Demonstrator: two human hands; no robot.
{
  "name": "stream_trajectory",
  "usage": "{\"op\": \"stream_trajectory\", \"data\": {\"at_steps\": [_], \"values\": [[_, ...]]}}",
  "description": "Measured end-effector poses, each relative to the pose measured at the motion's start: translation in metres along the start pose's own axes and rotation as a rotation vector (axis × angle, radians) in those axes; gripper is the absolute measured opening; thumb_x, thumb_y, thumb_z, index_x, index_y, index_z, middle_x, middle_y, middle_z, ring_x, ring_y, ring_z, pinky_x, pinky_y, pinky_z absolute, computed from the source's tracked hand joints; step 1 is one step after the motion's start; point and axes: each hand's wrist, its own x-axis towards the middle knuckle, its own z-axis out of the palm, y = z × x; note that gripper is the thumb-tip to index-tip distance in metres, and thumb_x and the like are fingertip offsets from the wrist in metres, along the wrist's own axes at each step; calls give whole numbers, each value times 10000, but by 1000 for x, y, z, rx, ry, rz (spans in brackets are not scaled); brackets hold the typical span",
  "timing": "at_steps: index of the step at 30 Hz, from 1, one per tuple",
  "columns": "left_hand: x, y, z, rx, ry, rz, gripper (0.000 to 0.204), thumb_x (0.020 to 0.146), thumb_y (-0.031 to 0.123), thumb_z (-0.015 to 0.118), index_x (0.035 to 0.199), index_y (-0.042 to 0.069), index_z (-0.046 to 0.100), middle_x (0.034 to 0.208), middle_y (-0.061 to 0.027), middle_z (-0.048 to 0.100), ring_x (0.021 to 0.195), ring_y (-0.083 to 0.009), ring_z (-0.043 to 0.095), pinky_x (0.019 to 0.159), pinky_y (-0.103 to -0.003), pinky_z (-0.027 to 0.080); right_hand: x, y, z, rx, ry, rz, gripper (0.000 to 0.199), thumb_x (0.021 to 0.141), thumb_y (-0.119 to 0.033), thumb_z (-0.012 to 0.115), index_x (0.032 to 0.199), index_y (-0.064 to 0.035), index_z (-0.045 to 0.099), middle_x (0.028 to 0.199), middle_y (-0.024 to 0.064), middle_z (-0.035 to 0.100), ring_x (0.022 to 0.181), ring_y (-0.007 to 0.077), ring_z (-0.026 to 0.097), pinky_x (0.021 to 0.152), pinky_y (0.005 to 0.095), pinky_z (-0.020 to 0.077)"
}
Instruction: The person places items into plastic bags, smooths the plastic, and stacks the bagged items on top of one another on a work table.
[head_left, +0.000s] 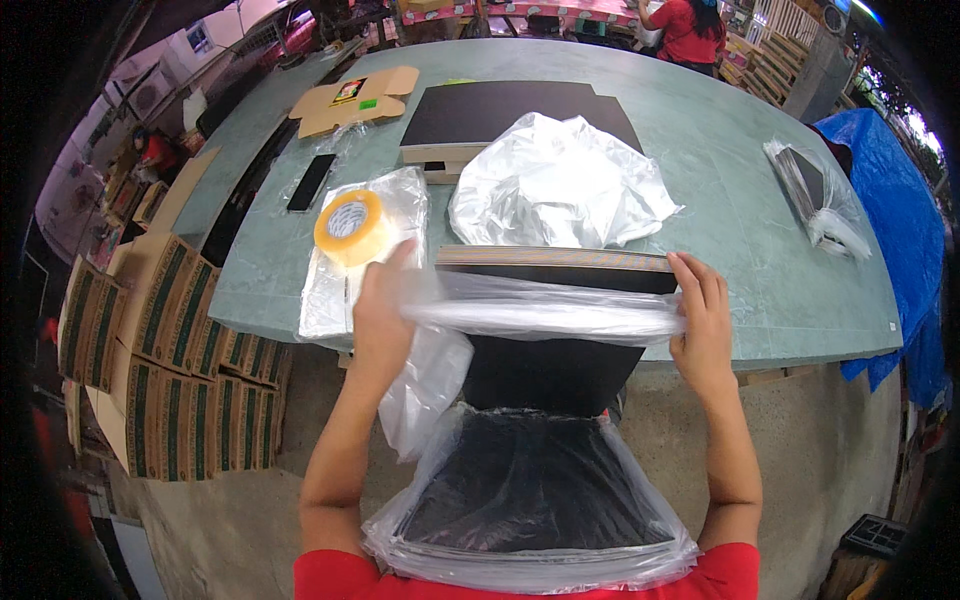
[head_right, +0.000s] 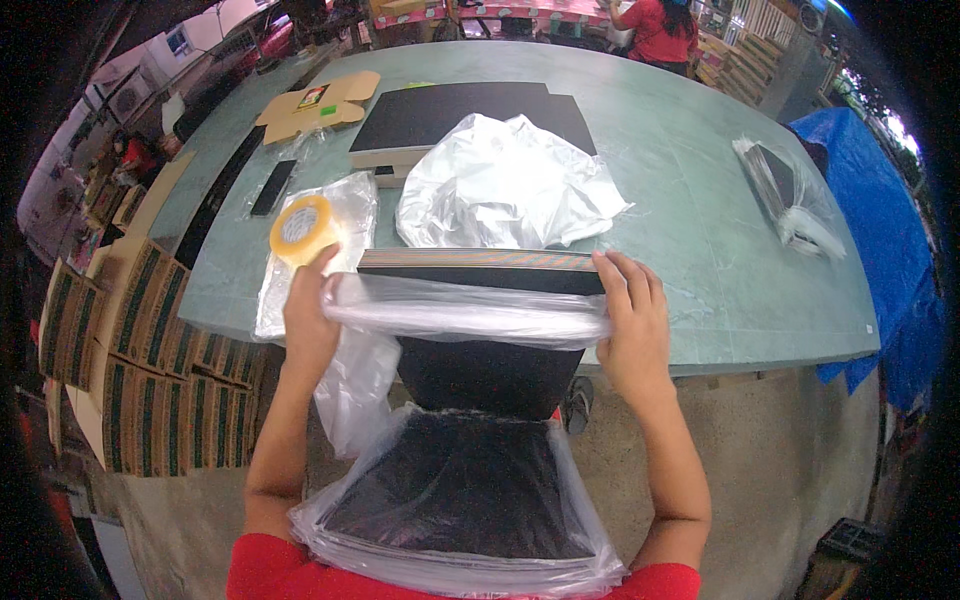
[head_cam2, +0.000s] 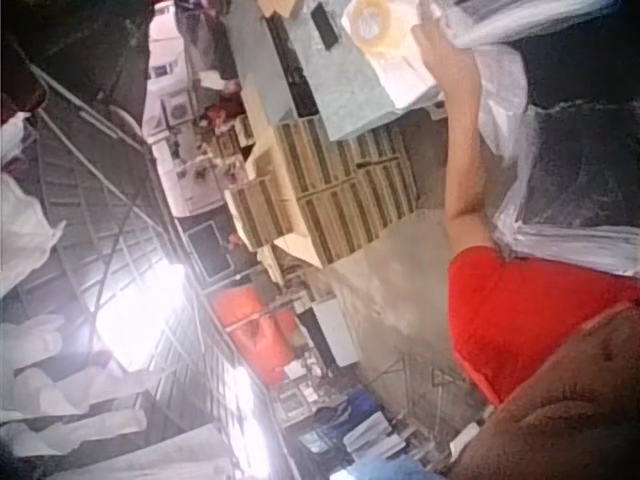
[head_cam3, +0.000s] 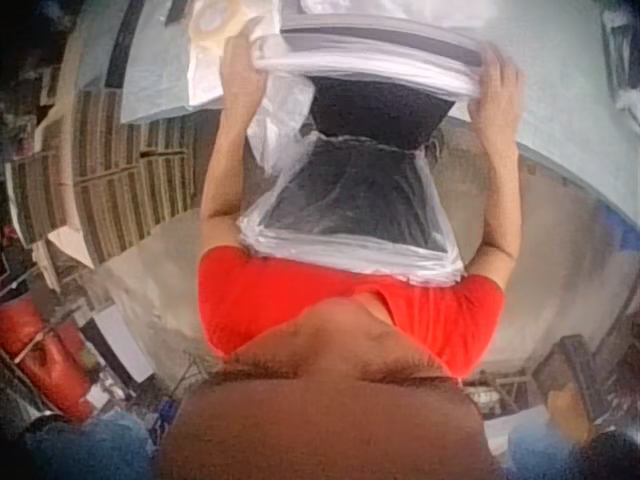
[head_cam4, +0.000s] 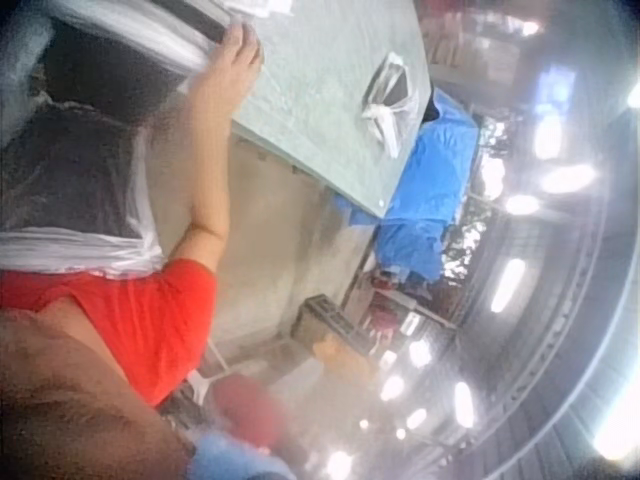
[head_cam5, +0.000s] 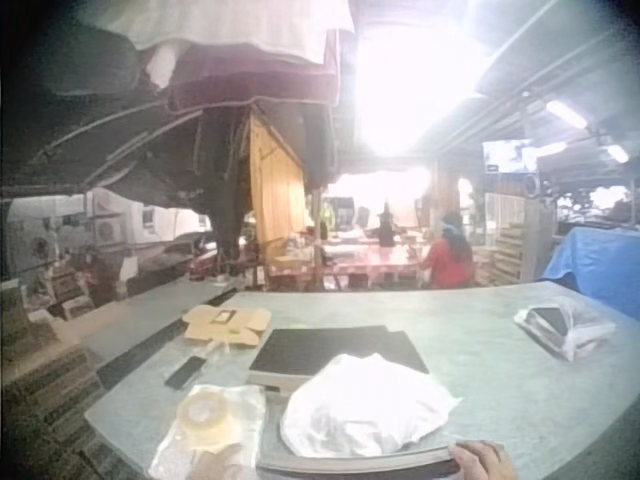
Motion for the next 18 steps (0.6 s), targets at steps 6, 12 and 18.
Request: {"op": "stream_trajectory", "data": {"at_steps": [6,12,18], "values": [[-16,35,-29,165,-305,95,655,612,-110,456,1197,185,453,915,-116,485,707,-284,545,589,-347,454,-24,3,-4,-86,29,-14,654,539,141,481,1141,-113,503,1176,144,416,1056,306,420,883,363,353],[-14,24,-55,-470,-378,33,454,549,-118,536,958,65,608,698,-43,552,650,-153,564,566,-237,442,-49,23,-43,832,-162,343,358,538,69,607,885,-17,629,850,109,595,776,168,570,666,246,450],[-86,-52,-22,-1403,-1098,-913,340,665,115,629,971,-6,543,759,-47,562,582,-75,486,520,-204,394,-104,43,38,1726,-771,755,263,670,-68,634,893,31,537,783,105,605,675,109,580,564,198,455]]}}
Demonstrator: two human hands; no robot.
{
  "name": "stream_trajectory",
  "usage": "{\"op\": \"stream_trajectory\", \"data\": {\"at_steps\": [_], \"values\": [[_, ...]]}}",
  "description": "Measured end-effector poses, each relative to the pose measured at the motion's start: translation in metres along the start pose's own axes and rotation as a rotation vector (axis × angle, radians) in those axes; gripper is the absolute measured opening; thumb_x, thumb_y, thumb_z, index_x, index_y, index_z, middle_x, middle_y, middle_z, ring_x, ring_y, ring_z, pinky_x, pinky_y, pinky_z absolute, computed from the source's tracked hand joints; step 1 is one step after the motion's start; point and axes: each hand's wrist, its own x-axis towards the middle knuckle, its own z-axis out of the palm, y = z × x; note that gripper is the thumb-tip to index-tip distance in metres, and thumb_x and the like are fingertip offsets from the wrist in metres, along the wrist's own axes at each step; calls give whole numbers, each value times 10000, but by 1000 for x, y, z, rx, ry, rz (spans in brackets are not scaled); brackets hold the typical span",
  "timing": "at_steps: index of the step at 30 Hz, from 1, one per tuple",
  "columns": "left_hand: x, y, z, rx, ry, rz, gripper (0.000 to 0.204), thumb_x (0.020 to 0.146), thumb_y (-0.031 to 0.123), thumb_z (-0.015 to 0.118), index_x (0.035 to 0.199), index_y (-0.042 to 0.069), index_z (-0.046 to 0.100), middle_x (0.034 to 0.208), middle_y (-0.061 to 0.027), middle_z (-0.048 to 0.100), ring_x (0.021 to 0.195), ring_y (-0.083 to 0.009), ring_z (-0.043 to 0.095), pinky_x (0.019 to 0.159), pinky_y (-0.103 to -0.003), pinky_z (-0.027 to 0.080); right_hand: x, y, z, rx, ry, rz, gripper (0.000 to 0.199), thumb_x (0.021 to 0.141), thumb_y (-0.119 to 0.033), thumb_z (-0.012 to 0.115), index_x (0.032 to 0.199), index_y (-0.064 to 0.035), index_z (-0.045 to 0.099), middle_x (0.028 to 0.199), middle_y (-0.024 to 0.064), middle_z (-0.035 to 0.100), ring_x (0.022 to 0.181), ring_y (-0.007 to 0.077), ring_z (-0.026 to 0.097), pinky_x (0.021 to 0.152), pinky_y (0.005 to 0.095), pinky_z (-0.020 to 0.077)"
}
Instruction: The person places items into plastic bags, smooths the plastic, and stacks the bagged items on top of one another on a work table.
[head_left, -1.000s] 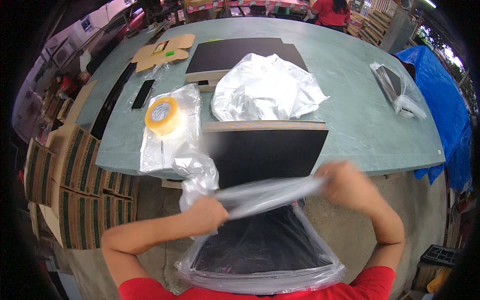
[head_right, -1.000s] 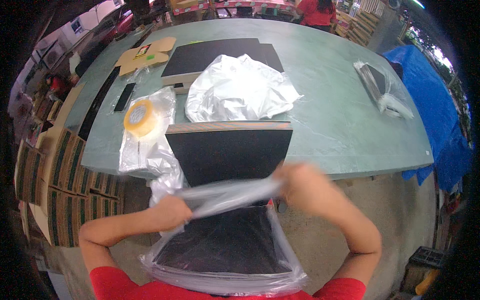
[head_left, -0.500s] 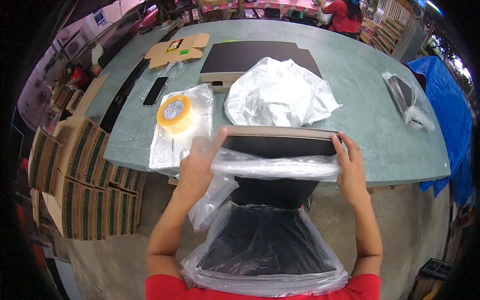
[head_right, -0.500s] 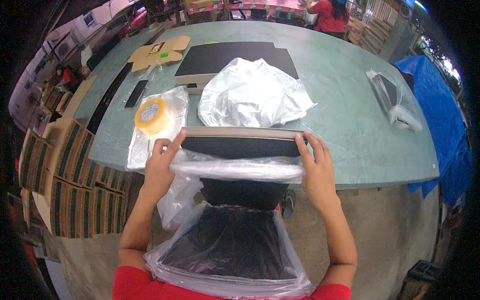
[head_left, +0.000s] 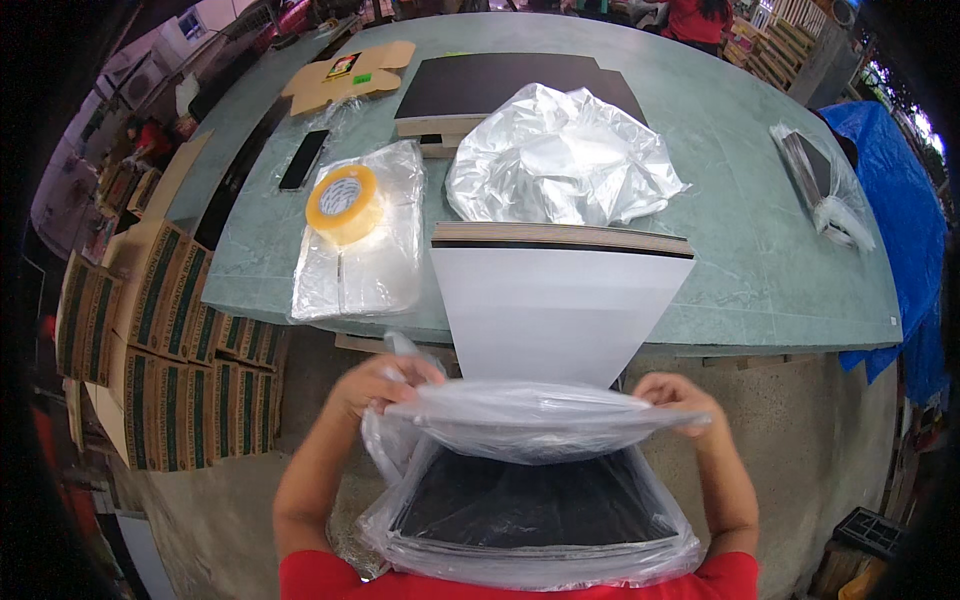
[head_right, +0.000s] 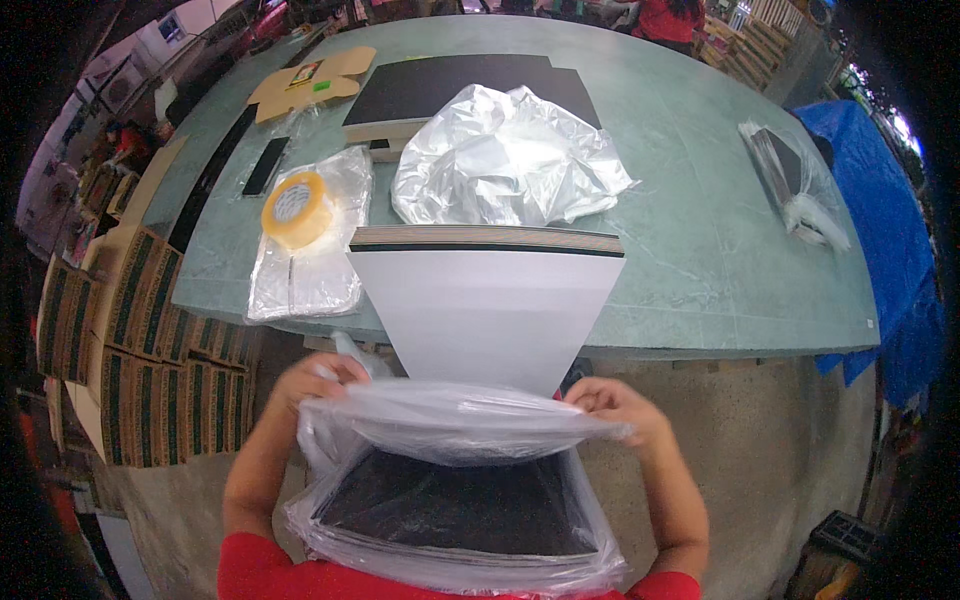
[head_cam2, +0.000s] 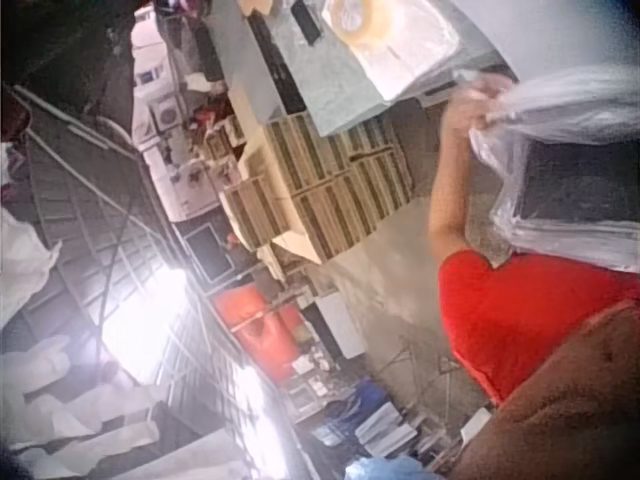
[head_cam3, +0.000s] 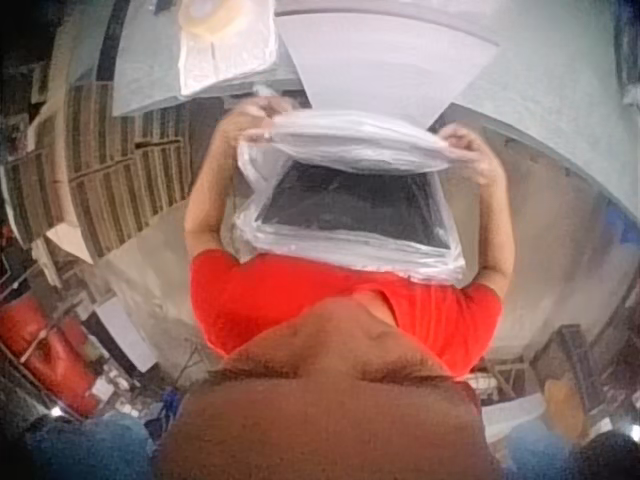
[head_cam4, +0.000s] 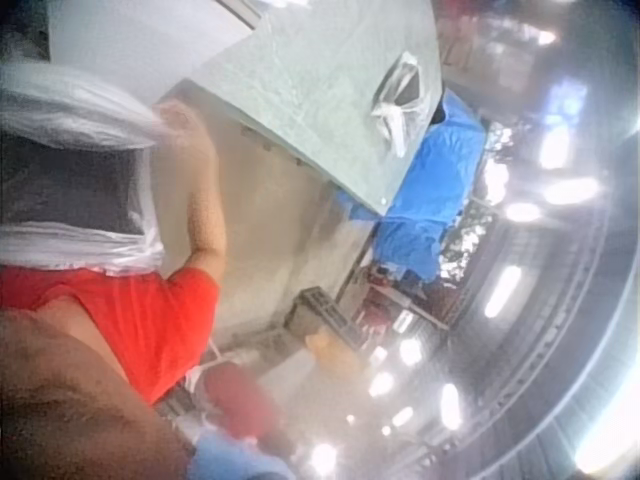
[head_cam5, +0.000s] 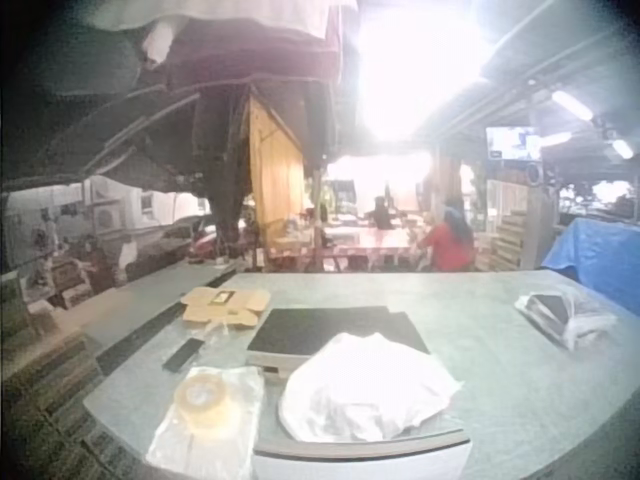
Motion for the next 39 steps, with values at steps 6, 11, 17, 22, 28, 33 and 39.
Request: {"op": "stream_trajectory", "data": {"at_steps": [6,11,17,22,28,33,39], "values": [[50,-110,-18,-80,301,-185,381,681,182,676,960,-22,516,777,-64,541,600,-70,468,517,-210,395,52,139,-65,195,553,106,186,662,19,459,822,48,550,764,93,587,610,169,542,563,286,448],[97,-149,-26,251,479,-62,470,669,282,698,973,-40,542,874,-110,582,768,-162,556,658,-271,450,85,197,-90,-616,1056,100,234,672,-74,476,847,46,574,774,164,614,723,254,595,653,339,445],[79,-117,-35,1107,547,-151,358,657,281,692,820,-17,578,800,-145,600,749,-242,579,672,-350,448,63,170,-92,-1151,888,-39,234,699,-84,474,905,3,543,826,194,587,813,336,567,711,376,438],[-12,67,93,842,275,219,118,739,135,604,765,24,573,751,-86,586,725,-187,576,664,-293,448,-6,-24,37,-460,-8,-257,255,803,-183,506,942,29,535,846,121,589,803,280,560,736,369,427],[57,-58,116,866,-339,185,206,780,241,561,840,44,555,779,-145,577,717,-258,574,639,-351,445,44,52,54,-880,-752,85,476,861,-376,395,1194,-36,425,1295,193,305,1229,279,245,995,363,174],[115,-96,55,1076,203,205,170,775,193,565,790,25,556,765,-139,579,712,-269,570,591,-354,440,68,94,-5,-1244,-201,367,650,813,-556,328,1153,-18,462,1216,188,412,1159,285,361,941,336,276],[108,46,152,627,222,866,287,781,211,586,986,20,524,800,-74,573,722,-203,557,658,-261,420,68,-12,86,-648,-60,-32,455,748,-406,583,952,0,571,885,88,593,835,142,536,718,250,417]]}}
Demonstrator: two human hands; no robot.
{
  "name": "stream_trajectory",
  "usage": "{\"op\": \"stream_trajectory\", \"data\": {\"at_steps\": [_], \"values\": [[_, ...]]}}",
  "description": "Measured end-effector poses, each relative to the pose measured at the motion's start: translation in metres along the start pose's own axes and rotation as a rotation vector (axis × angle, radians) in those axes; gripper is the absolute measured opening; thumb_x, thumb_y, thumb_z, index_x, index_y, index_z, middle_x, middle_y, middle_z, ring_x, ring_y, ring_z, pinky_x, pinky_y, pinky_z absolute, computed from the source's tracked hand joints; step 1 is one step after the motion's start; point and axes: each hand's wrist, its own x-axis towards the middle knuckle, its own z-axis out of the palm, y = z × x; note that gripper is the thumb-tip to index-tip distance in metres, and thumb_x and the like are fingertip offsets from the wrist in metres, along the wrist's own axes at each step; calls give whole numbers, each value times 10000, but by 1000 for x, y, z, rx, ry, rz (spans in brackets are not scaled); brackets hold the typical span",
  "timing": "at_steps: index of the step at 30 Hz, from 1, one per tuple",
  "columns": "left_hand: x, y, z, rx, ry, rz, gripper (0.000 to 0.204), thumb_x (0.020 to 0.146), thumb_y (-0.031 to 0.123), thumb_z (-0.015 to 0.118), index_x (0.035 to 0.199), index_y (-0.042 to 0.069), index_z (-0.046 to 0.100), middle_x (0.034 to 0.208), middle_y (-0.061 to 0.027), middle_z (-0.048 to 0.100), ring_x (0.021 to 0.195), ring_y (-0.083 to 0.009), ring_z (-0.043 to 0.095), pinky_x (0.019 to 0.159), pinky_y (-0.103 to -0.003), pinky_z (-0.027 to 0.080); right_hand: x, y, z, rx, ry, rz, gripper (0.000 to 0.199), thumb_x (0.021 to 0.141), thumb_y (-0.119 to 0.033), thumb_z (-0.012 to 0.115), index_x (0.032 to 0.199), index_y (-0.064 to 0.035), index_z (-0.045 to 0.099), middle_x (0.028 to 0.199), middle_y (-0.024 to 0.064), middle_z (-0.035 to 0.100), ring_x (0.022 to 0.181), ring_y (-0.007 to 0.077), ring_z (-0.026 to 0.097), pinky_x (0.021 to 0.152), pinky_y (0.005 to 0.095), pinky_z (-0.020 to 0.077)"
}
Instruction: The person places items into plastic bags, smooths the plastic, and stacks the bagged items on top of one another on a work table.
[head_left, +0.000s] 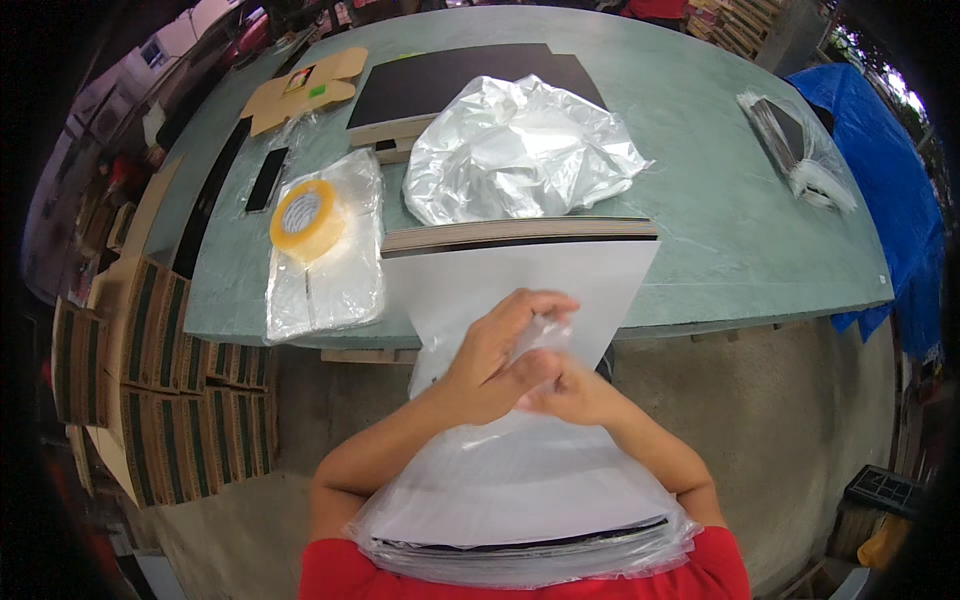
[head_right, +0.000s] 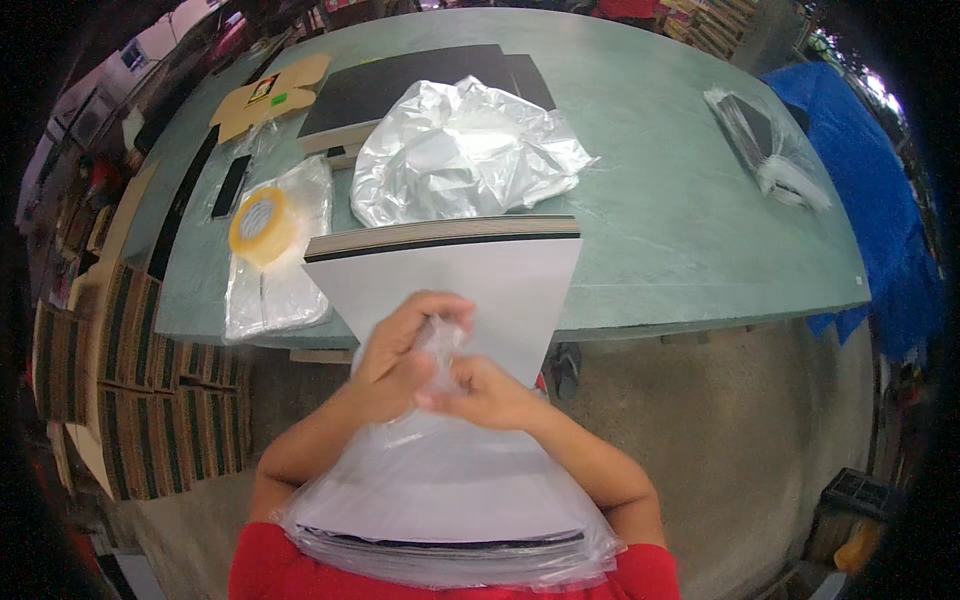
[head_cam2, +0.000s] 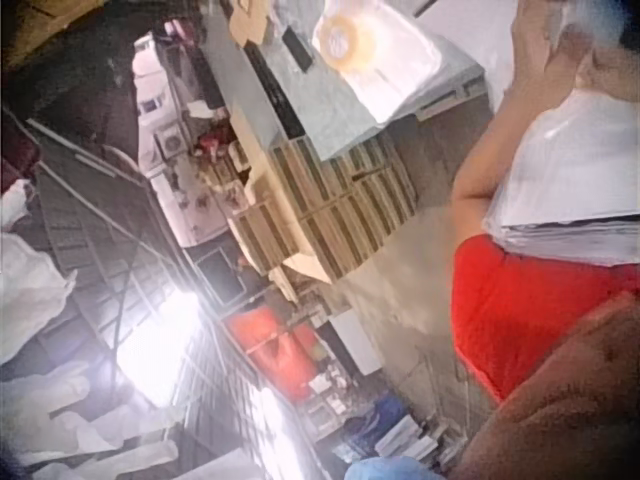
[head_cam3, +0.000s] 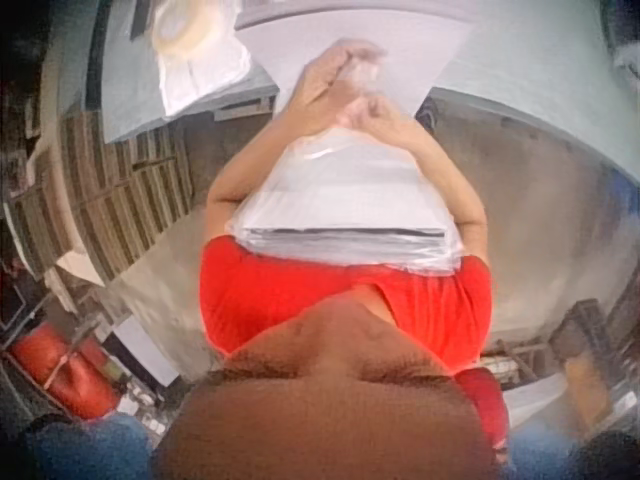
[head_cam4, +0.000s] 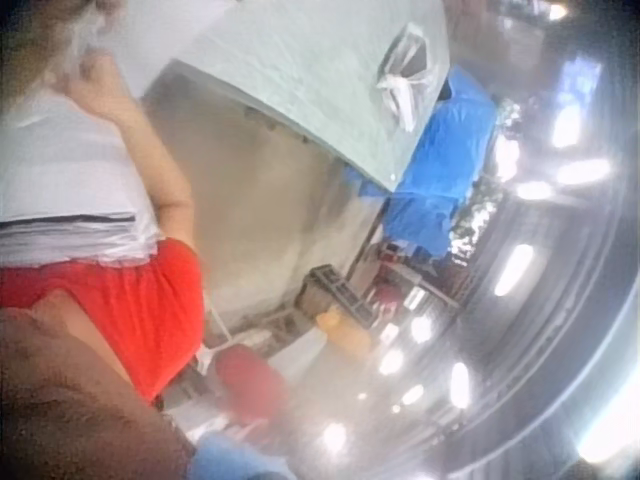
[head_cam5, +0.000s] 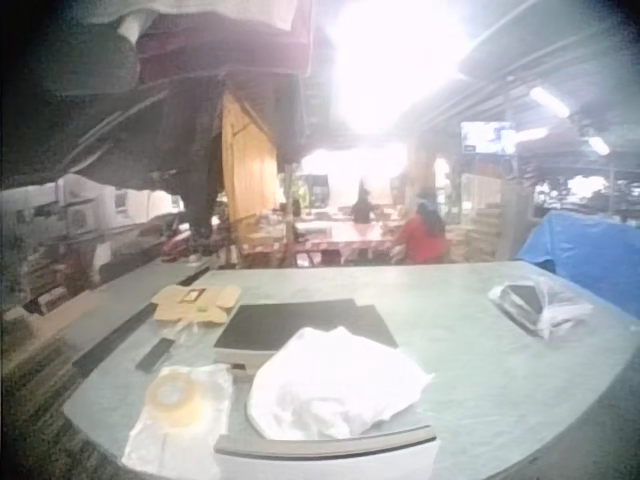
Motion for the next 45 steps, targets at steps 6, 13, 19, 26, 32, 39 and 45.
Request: {"op": "stream_trajectory", "data": {"at_steps": [6,13,19,26,32,39,45], "values": [[-3,-1,-41,-262,-121,-456,356,719,33,627,1056,25,513,909,-65,581,830,-119,535,729,-221,421,-13,3,0,246,206,-163,332,664,-167,718,916,-7,573,818,23,587,743,100,522,680,245,424],[-21,-27,-41,40,-266,-379,333,662,6,655,983,25,566,920,-67,588,823,-116,543,746,-247,433,-20,31,-14,486,230,-253,305,678,-127,691,923,7,566,843,46,585,761,106,536,710,246,424],[-14,-4,-27,381,-175,-259,385,643,63,670,1011,50,559,952,-98,557,787,-169,541,660,-262,440,-19,20,-22,358,375,-114,168,708,-125,662,795,-7,580,674,9,562,608,62,516,538,183,405],[-33,-23,-31,453,-280,-481,290,691,85,617,972,26,580,917,-87,558,777,-154,529,611,-258,439,-20,30,-24,809,481,-73,216,804,-235,565,784,-20,566,691,-8,556,553,50,496,472,180,374],[-47,-9,-83,424,645,-90,100,699,-62,489,644,9,445,723,-52,491,719,-121,505,645,-260,419,-47,37,-35,621,393,-148,193,772,-193,605,810,-5,583,734,31,589,596,92,546,531,221,432],[-20,26,-14,136,-201,-191,84,713,11,559,787,-7,523,707,-33,536,596,-95,493,579,-214,405,-21,5,-7,681,162,-222,208,746,-218,638,769,-19,580,717,44,587,642,92,543,553,238,439],[-30,8,-30,100,-249,-456,122,747,131,591,696,24,565,592,-7,539,549,-52,464,516,-206,380,-27,13,-10,1191,246,-272,236,743,-257,638,763,-46,534,640,2,524,585,74,496,522,226,411]]}}
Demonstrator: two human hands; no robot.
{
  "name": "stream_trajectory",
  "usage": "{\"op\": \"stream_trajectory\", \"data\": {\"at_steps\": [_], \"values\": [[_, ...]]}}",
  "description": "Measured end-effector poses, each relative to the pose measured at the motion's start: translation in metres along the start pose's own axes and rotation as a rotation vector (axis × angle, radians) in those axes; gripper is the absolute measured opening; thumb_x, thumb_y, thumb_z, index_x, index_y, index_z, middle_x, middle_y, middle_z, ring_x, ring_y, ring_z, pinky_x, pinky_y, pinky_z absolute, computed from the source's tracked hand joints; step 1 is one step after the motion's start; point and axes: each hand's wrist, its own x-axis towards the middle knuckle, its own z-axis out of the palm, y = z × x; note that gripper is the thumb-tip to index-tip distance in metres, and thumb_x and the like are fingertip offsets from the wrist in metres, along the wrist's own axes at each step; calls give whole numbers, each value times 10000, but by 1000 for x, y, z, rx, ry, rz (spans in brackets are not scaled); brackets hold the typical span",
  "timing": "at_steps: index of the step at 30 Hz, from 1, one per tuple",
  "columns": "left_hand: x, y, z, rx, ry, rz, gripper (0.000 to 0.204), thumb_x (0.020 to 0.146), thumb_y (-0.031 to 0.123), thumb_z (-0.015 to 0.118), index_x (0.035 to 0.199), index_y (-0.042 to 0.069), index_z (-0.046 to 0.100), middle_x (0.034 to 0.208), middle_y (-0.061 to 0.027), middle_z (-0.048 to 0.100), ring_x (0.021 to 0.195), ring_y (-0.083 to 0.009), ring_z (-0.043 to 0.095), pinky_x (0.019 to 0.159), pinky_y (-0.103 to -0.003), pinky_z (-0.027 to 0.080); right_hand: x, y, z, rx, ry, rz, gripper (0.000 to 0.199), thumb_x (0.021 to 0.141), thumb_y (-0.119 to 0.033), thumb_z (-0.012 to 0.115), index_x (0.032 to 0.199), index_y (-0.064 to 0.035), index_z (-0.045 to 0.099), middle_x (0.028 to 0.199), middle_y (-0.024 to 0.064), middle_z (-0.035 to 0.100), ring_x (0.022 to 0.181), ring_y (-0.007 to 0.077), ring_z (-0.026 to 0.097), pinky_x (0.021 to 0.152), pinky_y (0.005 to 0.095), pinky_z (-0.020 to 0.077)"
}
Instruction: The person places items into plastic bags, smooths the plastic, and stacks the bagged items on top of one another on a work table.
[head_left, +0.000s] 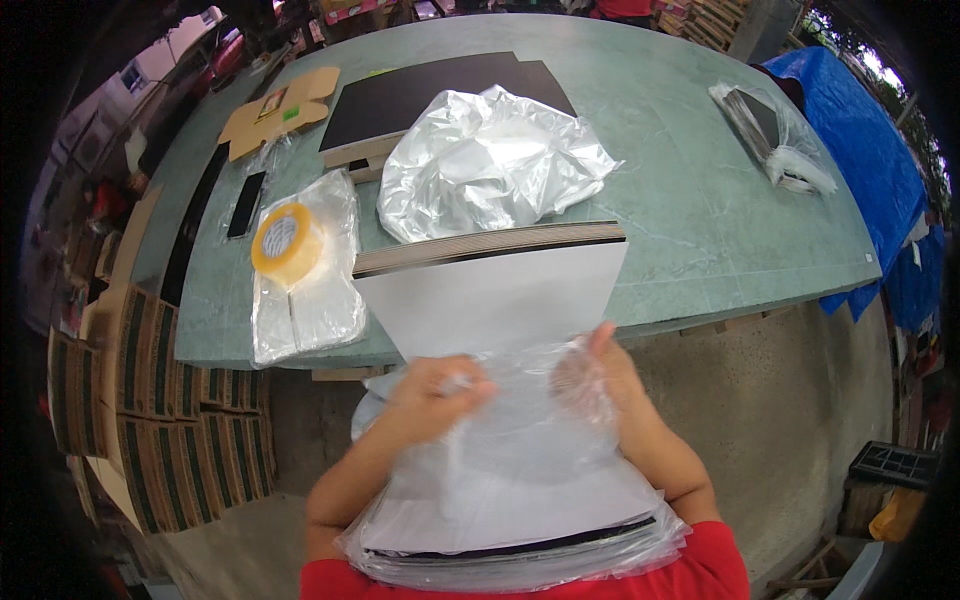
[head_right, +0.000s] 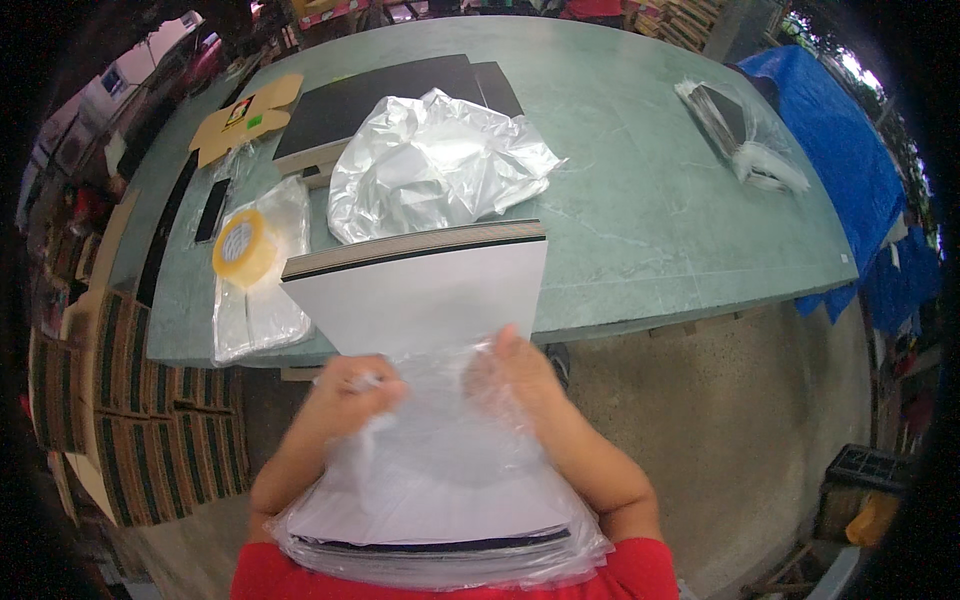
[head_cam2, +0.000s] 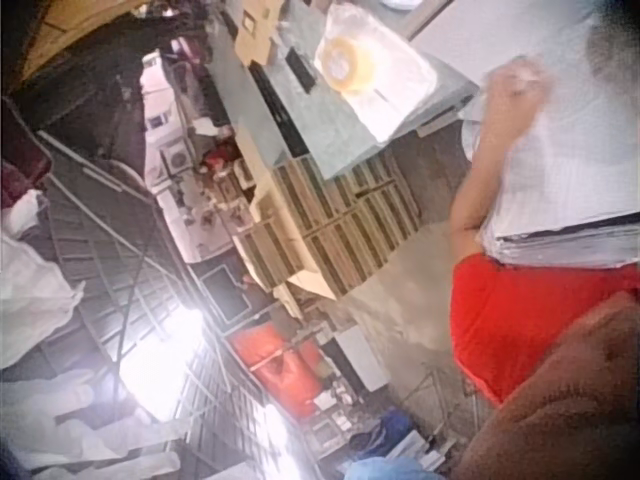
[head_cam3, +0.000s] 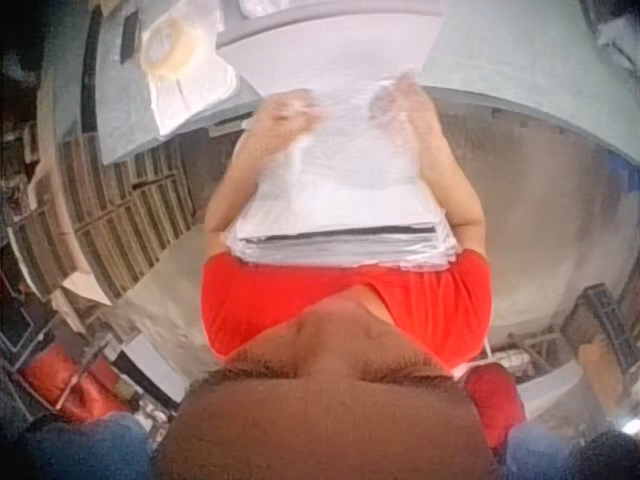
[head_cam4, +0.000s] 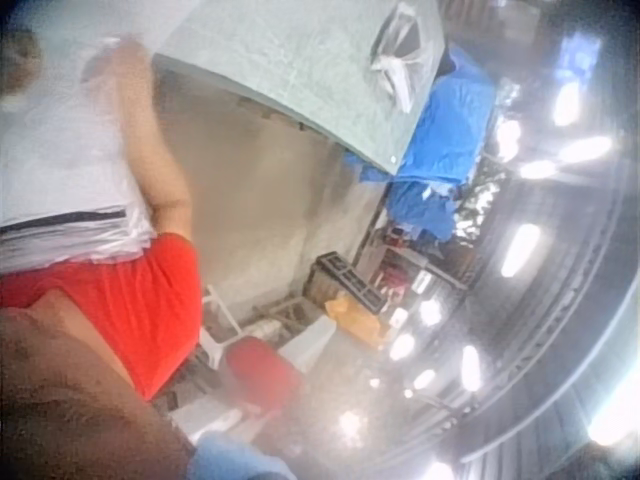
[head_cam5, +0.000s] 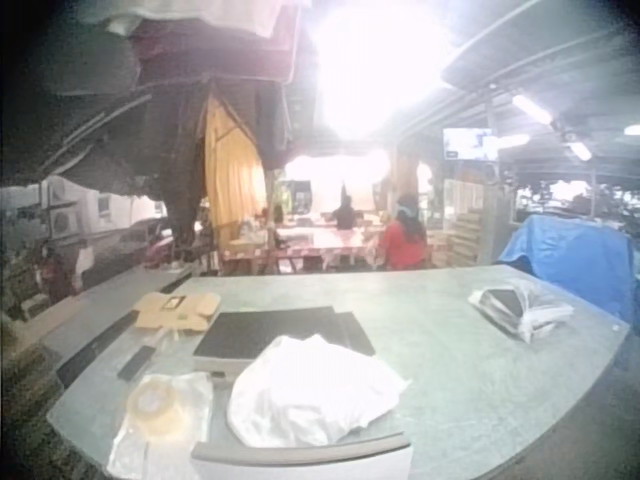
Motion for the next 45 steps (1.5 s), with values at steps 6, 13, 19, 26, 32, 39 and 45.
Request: {"op": "stream_trajectory", "data": {"at_steps": [6,13,19,26,32,39,45], "values": [[-10,5,-25,16,132,51,105,753,119,604,708,30,571,624,-20,551,577,-69,488,519,-211,397,4,-2,10,-689,35,-90,336,794,-393,541,708,-71,500,602,-25,478,529,55,447,450,203,353],[0,12,-2,-42,44,72,90,745,95,602,712,21,563,655,-12,557,623,-67,487,567,-214,404,6,2,11,-321,49,-78,373,804,-394,529,588,-96,467,562,-33,459,483,33,377,433,207,301],[-24,-1,-85,522,634,82,63,719,50,567,774,26,546,747,-58,565,661,-103,513,574,-258,422,-12,-16,9,-653,-63,-64,273,804,-252,565,629,-47,523,637,6,495,578,107,455,559,223,373],[-14,28,19,371,-195,208,224,743,190,614,837,11,519,775,-71,516,691,-167,514,628,-294,415,-7,-33,75,-630,-245,-751,453,682,-153,687,1064,-15,485,1020,115,500,935,171,482,806,288,385],[6,39,23,167,192,487,183,776,154,585,840,-16,563,720,-82,521,608,-184,489,584,-261,413,11,-29,57,-1234,-168,-619,600,672,-183,699,1181,-46,413,980,100,530,917,203,503,836,323,397],[8,38,6,167,76,280,129,754,-6,541,882,-19,555,817,-98,541,733,-185,536,641,-258,434,9,-37,43,-873,-170,-572,293,747,-187,633,946,7,538,837,75,569,828,166,523,743,304,414],[22,22,-22,-661,45,112,116,768,67,581,850,1,534,733,-38,562,687,-130,533,595,-245,438,2,-5,22,-860,-228,112,327,782,-283,589,934,3,541,849,65,575,807,153,537,723,306,440]]}}
